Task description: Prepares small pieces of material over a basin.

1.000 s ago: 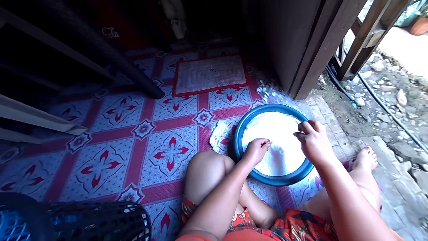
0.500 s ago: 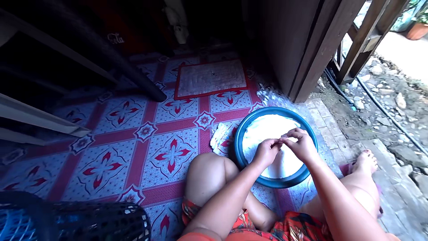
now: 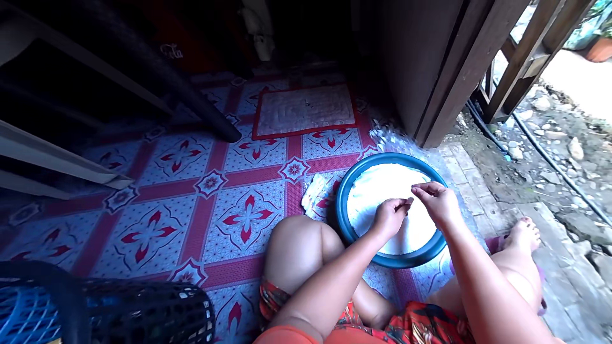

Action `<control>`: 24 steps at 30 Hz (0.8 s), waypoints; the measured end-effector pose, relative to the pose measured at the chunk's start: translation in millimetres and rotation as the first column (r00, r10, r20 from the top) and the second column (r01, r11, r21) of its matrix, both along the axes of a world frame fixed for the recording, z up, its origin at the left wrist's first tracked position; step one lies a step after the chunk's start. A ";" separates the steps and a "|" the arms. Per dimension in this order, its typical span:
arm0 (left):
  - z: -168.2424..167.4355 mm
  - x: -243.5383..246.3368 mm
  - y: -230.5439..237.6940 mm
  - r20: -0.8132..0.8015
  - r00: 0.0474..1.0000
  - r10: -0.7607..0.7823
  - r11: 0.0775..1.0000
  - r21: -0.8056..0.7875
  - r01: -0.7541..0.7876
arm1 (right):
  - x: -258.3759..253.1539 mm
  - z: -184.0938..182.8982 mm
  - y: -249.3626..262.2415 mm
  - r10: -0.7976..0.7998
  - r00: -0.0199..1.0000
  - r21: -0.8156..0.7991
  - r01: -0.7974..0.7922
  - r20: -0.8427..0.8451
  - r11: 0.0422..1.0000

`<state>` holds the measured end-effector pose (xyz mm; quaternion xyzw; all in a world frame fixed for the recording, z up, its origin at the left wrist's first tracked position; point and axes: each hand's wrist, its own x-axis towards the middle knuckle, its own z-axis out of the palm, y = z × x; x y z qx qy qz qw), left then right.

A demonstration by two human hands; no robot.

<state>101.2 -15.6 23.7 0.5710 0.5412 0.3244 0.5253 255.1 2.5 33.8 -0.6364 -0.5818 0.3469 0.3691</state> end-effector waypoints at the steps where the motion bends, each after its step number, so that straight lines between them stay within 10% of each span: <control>1: -1.1 0.1 0.3 0.001 1.000 0.009 1.000 -0.004 -0.009 | 1.5 1.6 0.3 -0.034 0.999 0.002 0.034 0.006 0.999; 12: 1.9 1.2 3.1 0.017 0.999 0.027 1.000 -0.013 -0.027 | 7.9 -5.4 5.4 0.103 0.992 -0.153 -0.112 -0.070 0.982; 24: -9.5 -10.9 -3.5 -0.170 0.985 -0.025 0.980 0.191 0.058 | 8.6 13.4 -5.4 -0.069 0.993 0.222 0.089 -0.095 0.971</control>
